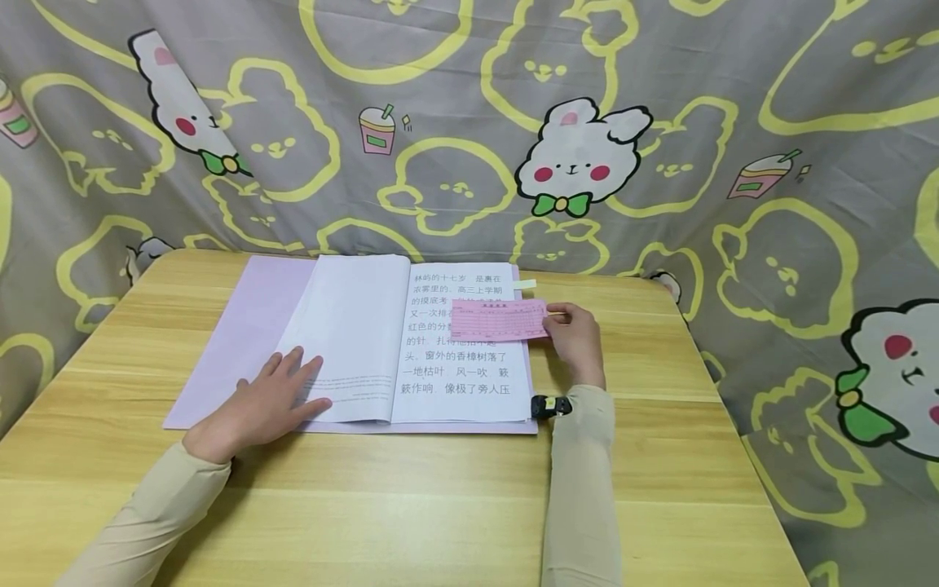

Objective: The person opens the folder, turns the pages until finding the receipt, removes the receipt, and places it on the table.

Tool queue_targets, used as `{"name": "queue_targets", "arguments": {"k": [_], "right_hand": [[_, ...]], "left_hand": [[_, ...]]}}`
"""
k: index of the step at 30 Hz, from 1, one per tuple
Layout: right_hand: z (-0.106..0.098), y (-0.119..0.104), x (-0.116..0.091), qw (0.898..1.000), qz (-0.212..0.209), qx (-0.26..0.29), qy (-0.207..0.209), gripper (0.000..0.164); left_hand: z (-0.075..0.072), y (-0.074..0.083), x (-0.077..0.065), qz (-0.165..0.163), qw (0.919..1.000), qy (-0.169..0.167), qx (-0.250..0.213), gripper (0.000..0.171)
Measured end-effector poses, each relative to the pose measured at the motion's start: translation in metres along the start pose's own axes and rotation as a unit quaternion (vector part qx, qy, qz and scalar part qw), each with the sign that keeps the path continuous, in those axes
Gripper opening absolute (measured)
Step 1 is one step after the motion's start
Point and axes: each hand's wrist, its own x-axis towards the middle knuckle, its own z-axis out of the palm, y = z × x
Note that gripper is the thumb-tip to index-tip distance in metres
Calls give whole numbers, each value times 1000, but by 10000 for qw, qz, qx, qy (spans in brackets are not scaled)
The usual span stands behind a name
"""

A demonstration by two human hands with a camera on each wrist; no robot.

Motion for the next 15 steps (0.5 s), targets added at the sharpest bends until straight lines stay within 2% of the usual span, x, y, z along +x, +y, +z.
{"name": "queue_targets", "arguments": {"k": [15], "right_hand": [[-5,-3,-1,9998,-4,172,86,37]], "left_hand": [[-1,1,-1,-24,10000,-12,-17,74]]}}
